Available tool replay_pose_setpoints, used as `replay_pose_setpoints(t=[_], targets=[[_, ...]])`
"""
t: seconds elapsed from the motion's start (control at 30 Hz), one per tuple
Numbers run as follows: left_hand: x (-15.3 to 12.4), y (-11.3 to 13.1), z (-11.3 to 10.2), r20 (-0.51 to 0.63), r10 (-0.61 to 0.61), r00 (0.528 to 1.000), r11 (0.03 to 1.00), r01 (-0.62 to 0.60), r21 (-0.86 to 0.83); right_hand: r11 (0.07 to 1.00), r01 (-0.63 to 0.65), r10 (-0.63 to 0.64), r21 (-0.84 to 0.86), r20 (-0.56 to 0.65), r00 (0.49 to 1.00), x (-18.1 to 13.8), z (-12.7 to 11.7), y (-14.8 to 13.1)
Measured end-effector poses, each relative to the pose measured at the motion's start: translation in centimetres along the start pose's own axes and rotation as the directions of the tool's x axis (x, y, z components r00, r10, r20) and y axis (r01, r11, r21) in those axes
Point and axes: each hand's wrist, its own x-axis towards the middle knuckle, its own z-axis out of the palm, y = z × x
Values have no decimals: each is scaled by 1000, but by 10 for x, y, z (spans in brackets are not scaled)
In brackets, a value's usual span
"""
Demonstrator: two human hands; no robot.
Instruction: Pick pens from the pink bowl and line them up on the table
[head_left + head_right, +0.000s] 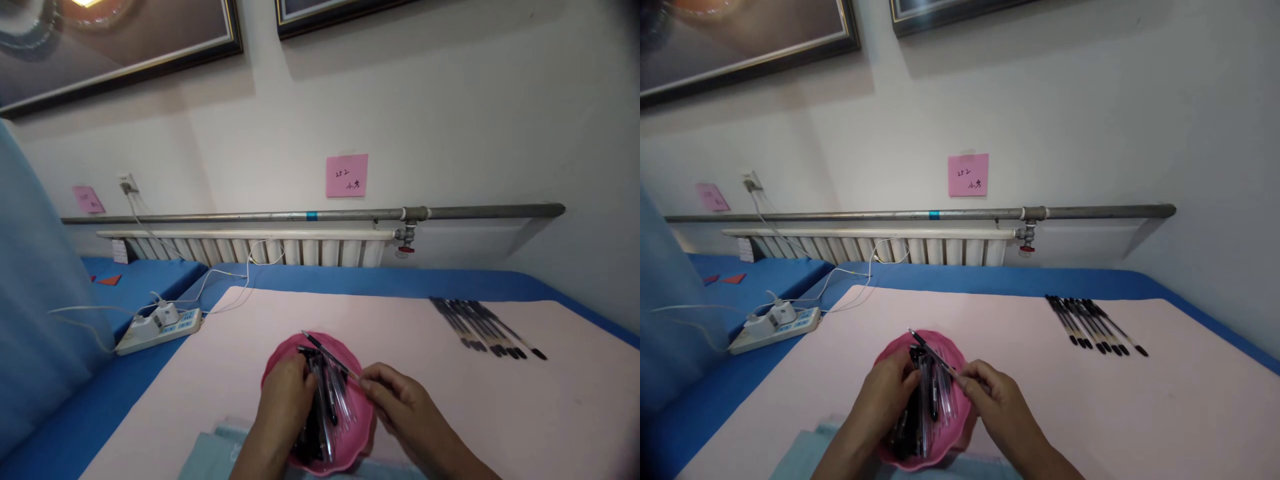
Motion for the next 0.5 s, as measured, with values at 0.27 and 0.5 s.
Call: replay_pose_setpoints(t=[0.27,0.5], targets=[[10,-30,-22,-95,-143,985,989,145,11,998,-41,40,49,12,999,-2,-1,0],[9,-21,-12,-66,-92,994,996,92,-4,994,-69,68,81,10,998,-1,-2,0]])
